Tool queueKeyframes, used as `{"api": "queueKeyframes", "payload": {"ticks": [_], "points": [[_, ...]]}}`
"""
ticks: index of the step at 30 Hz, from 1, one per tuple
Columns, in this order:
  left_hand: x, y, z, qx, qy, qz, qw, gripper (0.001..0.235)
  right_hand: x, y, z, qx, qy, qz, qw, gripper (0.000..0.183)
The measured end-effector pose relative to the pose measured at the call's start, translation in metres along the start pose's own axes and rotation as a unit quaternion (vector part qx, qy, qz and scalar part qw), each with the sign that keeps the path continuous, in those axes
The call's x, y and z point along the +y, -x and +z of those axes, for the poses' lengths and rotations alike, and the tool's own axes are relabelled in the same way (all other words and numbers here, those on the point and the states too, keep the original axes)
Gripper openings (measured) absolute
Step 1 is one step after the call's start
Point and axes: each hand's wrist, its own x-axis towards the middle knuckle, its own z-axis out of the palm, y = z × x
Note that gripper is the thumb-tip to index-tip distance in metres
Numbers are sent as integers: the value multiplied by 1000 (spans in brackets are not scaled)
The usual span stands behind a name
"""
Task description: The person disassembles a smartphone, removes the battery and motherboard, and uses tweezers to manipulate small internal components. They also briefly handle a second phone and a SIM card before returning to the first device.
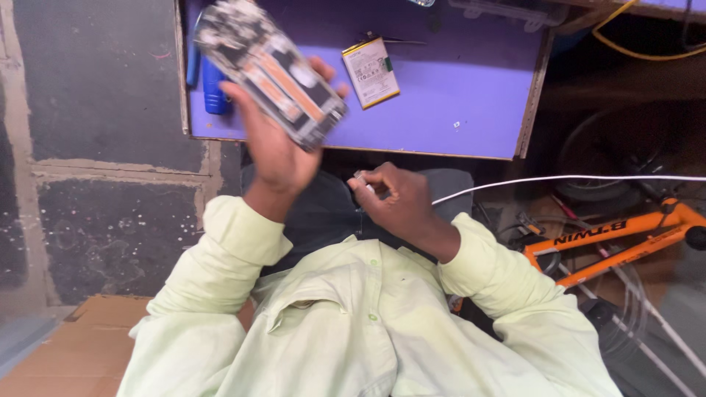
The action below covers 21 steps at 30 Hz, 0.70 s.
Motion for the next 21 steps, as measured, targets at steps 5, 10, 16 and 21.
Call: {"api": "queueKeyframes", "payload": {"ticks": [5,10,16,21], "points": [[8,-6,-7,20,33,-4,999,83,22,-22,-26,58,85,79,992,13],[-11,6,-3,-5,44,-84,996,83,63,-49,-48,133,63,49,988,34],[-21,11,1,-40,42,-157,986,86,104,-70,-54,142,-93,21,985,42],[-28,16,3,-88,33,-188,978,89,110,-87,-53,160,-26,-45,986,24]]}}
